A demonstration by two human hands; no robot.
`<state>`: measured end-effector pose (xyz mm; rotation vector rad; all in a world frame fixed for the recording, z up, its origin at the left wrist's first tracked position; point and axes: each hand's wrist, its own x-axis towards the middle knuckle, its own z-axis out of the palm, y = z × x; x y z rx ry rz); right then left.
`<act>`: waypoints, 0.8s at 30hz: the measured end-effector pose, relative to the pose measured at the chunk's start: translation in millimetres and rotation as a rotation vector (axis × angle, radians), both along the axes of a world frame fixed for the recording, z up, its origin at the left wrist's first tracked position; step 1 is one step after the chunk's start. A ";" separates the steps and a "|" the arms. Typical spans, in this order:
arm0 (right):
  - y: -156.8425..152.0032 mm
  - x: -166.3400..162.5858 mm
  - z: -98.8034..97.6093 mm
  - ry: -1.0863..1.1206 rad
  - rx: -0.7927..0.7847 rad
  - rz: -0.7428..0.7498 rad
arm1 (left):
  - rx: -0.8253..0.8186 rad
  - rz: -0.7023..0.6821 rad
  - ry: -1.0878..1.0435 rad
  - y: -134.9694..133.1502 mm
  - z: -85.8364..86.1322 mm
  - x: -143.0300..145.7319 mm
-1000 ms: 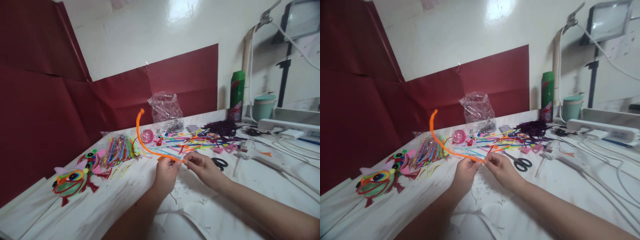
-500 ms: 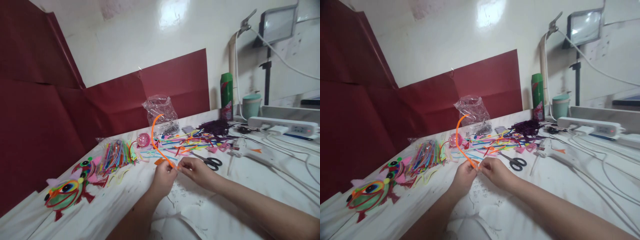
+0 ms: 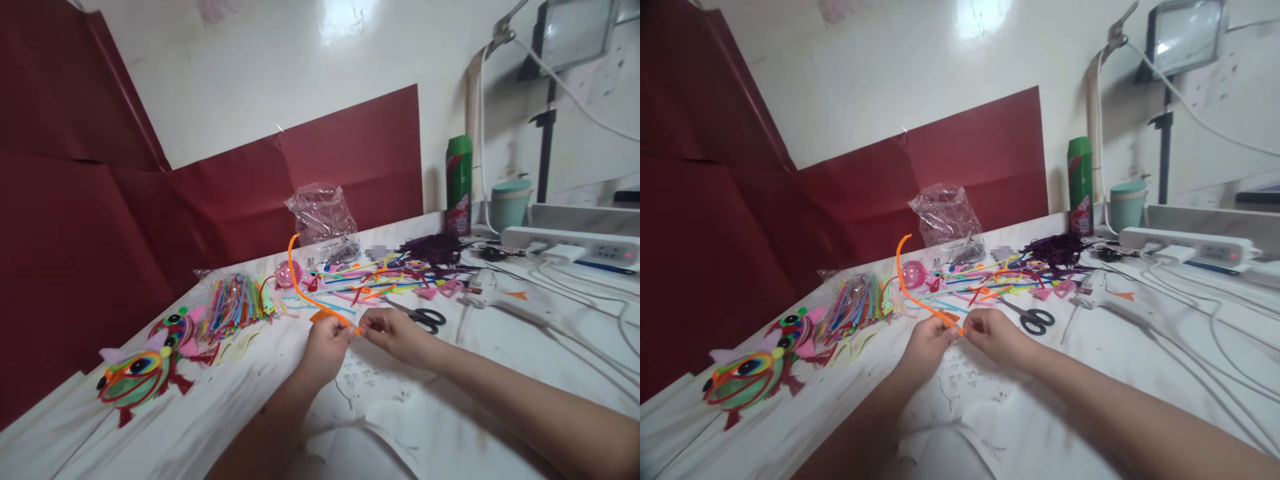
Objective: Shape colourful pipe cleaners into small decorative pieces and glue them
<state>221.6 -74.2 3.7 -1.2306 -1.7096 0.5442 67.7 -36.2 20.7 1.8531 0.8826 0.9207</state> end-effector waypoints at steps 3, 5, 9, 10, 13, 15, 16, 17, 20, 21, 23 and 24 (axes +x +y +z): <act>-3.6 -0.5 0.8 -0.079 -0.005 0.005 | 0.070 -0.017 0.143 -1.2 1.8 -1.5; -5.5 -1.3 0.2 -0.124 0.000 0.003 | 0.098 -0.029 0.221 -1.5 1.5 -2.4; -6.1 -1.5 -2.1 -0.165 -0.012 -0.004 | 0.107 -0.072 0.259 -2.4 1.1 -3.7; -5.7 -1.4 -2.5 -0.165 -0.022 -0.003 | 0.113 -0.075 0.258 -2.9 1.8 -4.0; -4.5 -1.1 -1.9 -0.148 -0.064 0.020 | 0.137 -0.070 0.258 -4.2 5.5 -5.3; -4.1 -0.6 0.4 -0.130 -0.095 0.048 | 0.112 -0.104 0.211 -4.1 7.6 -5.8; -4.0 -0.2 2.0 -0.103 -0.112 0.070 | 0.075 -0.137 0.156 -3.6 8.0 -5.7; -4.0 0.3 3.9 -0.062 -0.129 0.093 | 0.027 -0.172 0.086 -2.8 8.0 -5.5; -3.7 2.6 8.8 0.083 -0.160 0.143 | -0.084 -0.202 -0.110 -0.2 6.2 -3.4; -3.5 3.2 9.7 0.106 -0.158 0.144 | -0.089 -0.181 -0.130 0.5 5.5 -2.7; -3.5 3.9 9.9 0.097 -0.142 0.130 | -0.065 -0.123 -0.093 1.0 5.0 -2.0; -3.7 3.9 9.3 0.080 -0.132 0.121 | -0.051 -0.103 -0.055 0.9 5.2 -2.2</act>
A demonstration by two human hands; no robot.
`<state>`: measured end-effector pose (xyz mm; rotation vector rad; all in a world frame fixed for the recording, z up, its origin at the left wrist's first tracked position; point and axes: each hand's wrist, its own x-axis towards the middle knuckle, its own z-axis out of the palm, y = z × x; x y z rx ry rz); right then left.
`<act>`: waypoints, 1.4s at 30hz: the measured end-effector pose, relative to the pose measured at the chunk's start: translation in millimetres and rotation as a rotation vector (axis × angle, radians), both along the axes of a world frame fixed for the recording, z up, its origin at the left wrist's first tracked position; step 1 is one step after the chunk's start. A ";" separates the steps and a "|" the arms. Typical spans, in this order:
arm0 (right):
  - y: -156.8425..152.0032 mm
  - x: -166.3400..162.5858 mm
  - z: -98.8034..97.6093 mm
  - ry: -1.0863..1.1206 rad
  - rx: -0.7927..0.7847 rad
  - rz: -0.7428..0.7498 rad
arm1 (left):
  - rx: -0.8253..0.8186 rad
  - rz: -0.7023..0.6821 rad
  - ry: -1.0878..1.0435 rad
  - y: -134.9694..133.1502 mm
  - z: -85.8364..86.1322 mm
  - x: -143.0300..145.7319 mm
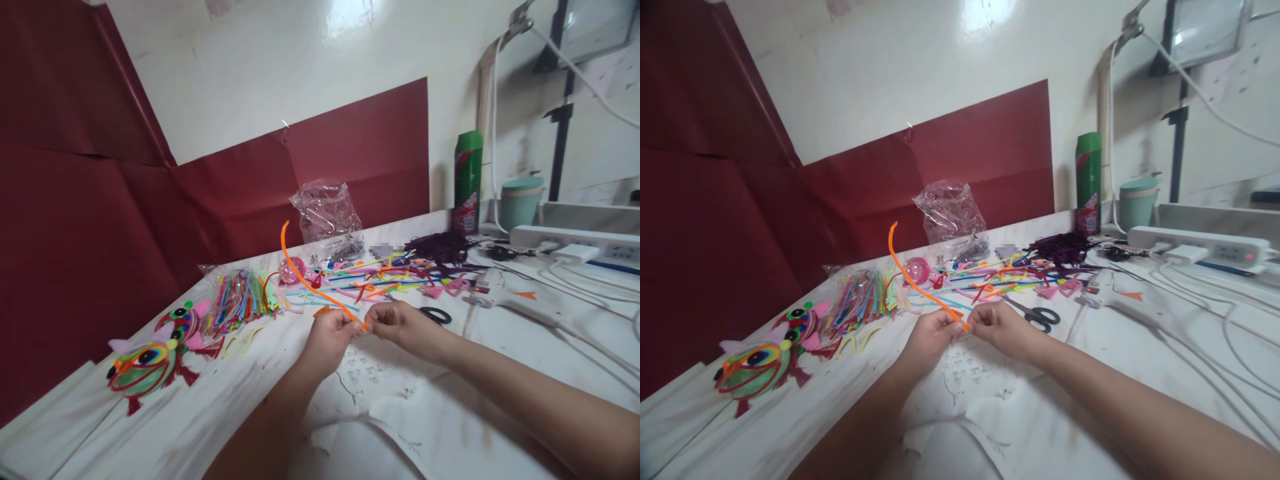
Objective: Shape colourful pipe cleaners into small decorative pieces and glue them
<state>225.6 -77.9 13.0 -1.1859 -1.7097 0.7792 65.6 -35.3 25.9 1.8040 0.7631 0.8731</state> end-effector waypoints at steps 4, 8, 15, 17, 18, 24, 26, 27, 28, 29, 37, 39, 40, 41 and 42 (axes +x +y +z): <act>-2.1 -1.4 -2.5 -0.075 0.046 -0.045 | 0.073 0.009 0.123 -2.3 1.7 -2.0; -3.4 -4.5 -0.9 -0.043 0.052 -0.083 | 0.062 0.026 0.022 -4.8 0.5 -0.2; -4.3 -19.3 -4.1 0.370 0.026 -0.087 | -0.032 0.165 -0.340 -14.8 -4.9 9.4; -4.9 -22.1 -7.7 0.374 0.045 -0.140 | -0.035 0.204 -0.320 -17.0 -7.4 10.8; -5.3 -22.9 -9.2 0.363 0.054 -0.160 | -0.035 0.220 -0.300 -17.2 -8.7 11.1; -5.1 -18.6 -9.0 0.227 0.127 -0.150 | -0.008 0.176 -0.131 -11.3 -8.9 7.8; -4.5 -14.5 -6.5 0.128 0.147 -0.122 | 0.004 0.158 -0.067 -10.0 -6.0 5.8; -4.4 -12.2 -5.2 0.056 0.148 -0.114 | 0.014 0.155 -0.024 -9.6 -4.6 4.8; -4.6 -10.0 -4.1 -0.030 0.146 -0.111 | 0.030 0.151 0.027 -9.4 -3.4 3.7; -4.9 -7.8 -3.3 -0.118 0.143 -0.109 | 0.058 0.141 0.083 -9.1 -2.4 2.7; -3.4 -11.2 -3.8 0.016 0.088 -0.108 | 0.174 0.143 0.041 -5.5 1.0 1.2; -3.4 -16.3 -3.5 0.181 0.058 -0.110 | 0.085 0.133 -0.134 -7.9 -0.2 4.1; -3.9 -18.6 -3.4 0.233 0.052 -0.119 | 0.050 0.128 -0.206 -9.7 -1.4 5.8; -4.6 -20.5 -3.5 0.262 0.051 -0.135 | 0.024 0.133 -0.259 -11.6 -2.8 7.5; -5.5 -21.8 -3.7 0.270 0.057 -0.155 | 0.004 0.140 -0.285 -13.4 -4.4 9.0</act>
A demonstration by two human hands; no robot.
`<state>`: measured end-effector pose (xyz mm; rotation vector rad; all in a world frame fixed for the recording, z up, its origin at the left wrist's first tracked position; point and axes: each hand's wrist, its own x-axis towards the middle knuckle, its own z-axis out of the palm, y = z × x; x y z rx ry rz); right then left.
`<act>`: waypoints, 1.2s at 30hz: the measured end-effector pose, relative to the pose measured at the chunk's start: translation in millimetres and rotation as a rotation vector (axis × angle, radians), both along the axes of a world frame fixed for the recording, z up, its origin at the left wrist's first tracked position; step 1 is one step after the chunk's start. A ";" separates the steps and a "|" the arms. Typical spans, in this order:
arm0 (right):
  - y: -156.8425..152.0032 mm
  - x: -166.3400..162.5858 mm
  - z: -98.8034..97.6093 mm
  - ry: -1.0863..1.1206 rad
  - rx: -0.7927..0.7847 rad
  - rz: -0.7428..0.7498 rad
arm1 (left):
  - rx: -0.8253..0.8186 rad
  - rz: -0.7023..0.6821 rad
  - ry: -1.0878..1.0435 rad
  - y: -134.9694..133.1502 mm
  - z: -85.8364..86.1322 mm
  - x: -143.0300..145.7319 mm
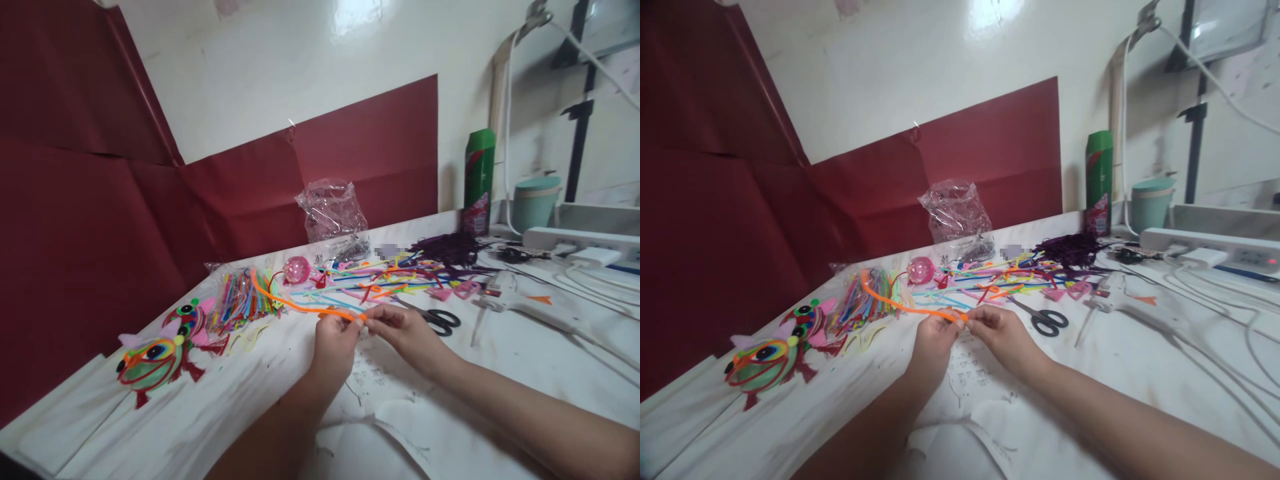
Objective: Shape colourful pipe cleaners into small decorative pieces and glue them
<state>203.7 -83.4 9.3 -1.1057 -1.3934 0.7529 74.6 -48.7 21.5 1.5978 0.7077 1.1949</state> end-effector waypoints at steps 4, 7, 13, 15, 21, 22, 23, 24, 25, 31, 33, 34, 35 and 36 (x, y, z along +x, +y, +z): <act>-1.8 0.0 -3.1 -0.088 0.084 -0.075 | -0.030 -0.022 0.021 -2.2 -3.4 2.1; 0.0 2.8 -6.5 -0.183 0.124 -0.100 | -0.028 -0.047 0.088 1.6 -0.7 -0.2; 3.9 6.6 -7.5 -0.382 0.129 -0.138 | 0.014 -0.093 0.212 8.1 6.8 -5.5; 3.8 7.3 -7.3 -0.432 0.122 -0.137 | 0.052 -0.089 0.256 8.3 7.2 -5.8; 1.3 12.8 -8.6 -0.568 0.160 -0.086 | 0.241 0.021 0.440 7.3 3.9 -7.0; 1.1 13.7 -8.7 -0.553 0.148 -0.069 | 0.270 0.007 0.470 7.8 3.2 -7.9; 1.2 14.4 -8.8 -0.529 0.133 -0.054 | 0.299 -0.014 0.494 8.5 2.7 -9.0; 1.6 14.6 -8.7 -0.502 0.119 -0.042 | 0.327 -0.033 0.509 9.4 2.3 -10.0; 2.3 14.4 -8.5 -0.476 0.105 -0.036 | 0.349 -0.044 0.510 10.3 1.8 -10.9; 5.8 5.4 -6.3 -0.107 0.007 0.052 | 0.228 0.100 0.202 9.8 -5.0 -6.6; 4.8 1.5 -6.5 0.061 -0.012 0.055 | 0.124 0.068 0.062 6.8 -8.8 -2.7; 4.0 0.0 -7.0 0.093 -0.012 0.037 | 0.089 0.037 0.014 5.1 -10.5 -1.0; 3.1 -1.1 -7.6 0.101 -0.011 0.019 | 0.070 0.010 -0.016 3.6 -11.8 0.3; 2.2 -1.8 -8.3 0.092 -0.008 0.004 | 0.063 -0.002 -0.031 2.4 -12.8 1.3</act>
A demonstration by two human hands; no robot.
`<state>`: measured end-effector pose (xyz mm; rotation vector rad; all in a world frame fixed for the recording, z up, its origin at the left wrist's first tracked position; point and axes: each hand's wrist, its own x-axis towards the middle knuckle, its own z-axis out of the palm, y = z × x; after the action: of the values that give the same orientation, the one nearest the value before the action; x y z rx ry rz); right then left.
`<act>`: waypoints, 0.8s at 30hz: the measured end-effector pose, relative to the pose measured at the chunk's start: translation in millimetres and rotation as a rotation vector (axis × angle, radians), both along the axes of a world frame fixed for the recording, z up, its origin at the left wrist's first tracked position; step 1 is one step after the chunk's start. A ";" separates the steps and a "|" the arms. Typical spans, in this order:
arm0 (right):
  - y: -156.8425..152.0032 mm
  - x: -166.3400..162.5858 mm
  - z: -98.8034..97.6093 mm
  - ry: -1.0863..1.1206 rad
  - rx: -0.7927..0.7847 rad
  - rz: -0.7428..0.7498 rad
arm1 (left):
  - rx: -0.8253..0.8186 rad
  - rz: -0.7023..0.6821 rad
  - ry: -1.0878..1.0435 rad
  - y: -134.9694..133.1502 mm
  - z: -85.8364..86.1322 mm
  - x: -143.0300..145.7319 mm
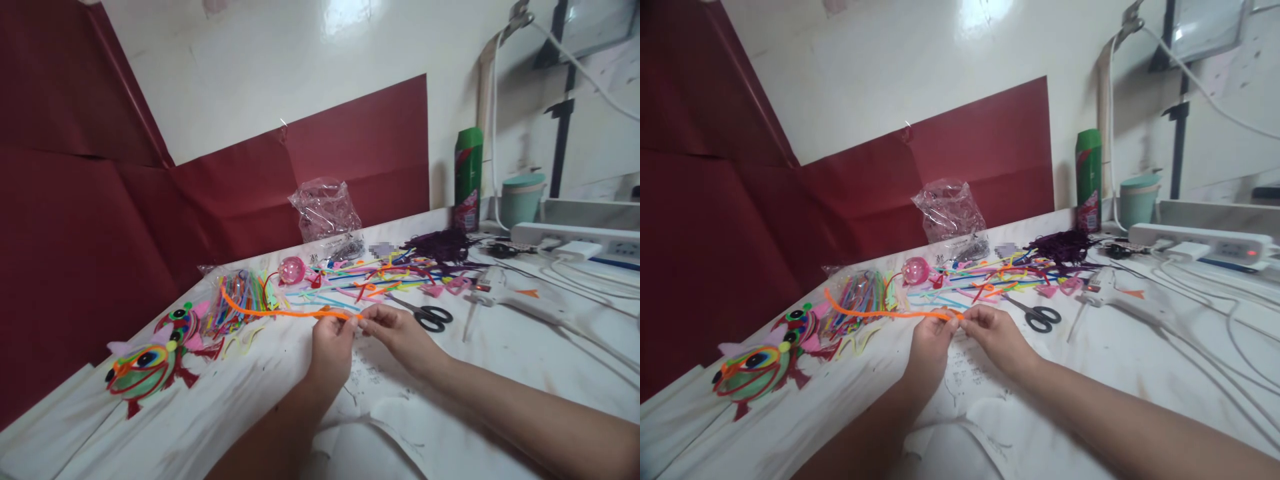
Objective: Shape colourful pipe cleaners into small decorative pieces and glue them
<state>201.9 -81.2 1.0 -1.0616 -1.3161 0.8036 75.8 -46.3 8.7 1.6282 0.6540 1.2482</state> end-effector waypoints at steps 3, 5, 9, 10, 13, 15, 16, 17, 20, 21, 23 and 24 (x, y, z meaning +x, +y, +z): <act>-1.3 0.0 -2.0 -0.057 0.028 -0.025 | 0.009 0.036 0.019 -1.3 0.6 0.5; -0.9 1.5 -2.5 -0.113 0.067 -0.033 | 0.012 0.054 0.083 -0.3 3.3 -0.6; 1.0 7.4 -1.1 -0.329 0.131 -0.060 | -0.008 0.048 0.260 3.2 9.3 -3.6; 1.2 9.5 -0.5 -0.391 0.133 -0.064 | -0.011 0.053 0.304 3.9 10.3 -4.5; 0.3 16.4 1.4 -0.544 0.109 -0.034 | 0.046 0.041 0.443 5.5 13.1 -8.1; -0.8 20.0 3.0 -0.586 0.086 0.037 | 0.098 -0.044 0.523 6.7 15.4 -11.1; -1.1 21.0 4.0 -0.576 0.068 0.073 | 0.110 -0.089 0.534 7.3 16.4 -12.4; -1.3 21.3 5.1 -0.535 0.045 0.102 | 0.113 -0.123 0.518 7.8 17.1 -13.3; -1.0 17.5 7.4 -0.265 -0.031 0.139 | 0.080 -0.113 0.311 7.5 16.0 -12.3; -0.8 15.1 7.5 -0.161 -0.049 0.149 | 0.057 -0.097 0.220 6.4 14.5 -10.8; -0.6 9.9 6.1 0.013 -0.065 0.159 | 0.006 -0.062 0.078 3.2 10.3 -6.8; -0.6 7.4 4.9 0.072 -0.067 0.149 | -0.006 -0.037 0.032 1.4 8.1 -4.8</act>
<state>209.3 -81.7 5.9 -0.9864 -1.3261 0.9949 71.0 -44.9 16.8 1.6510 0.6436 1.1944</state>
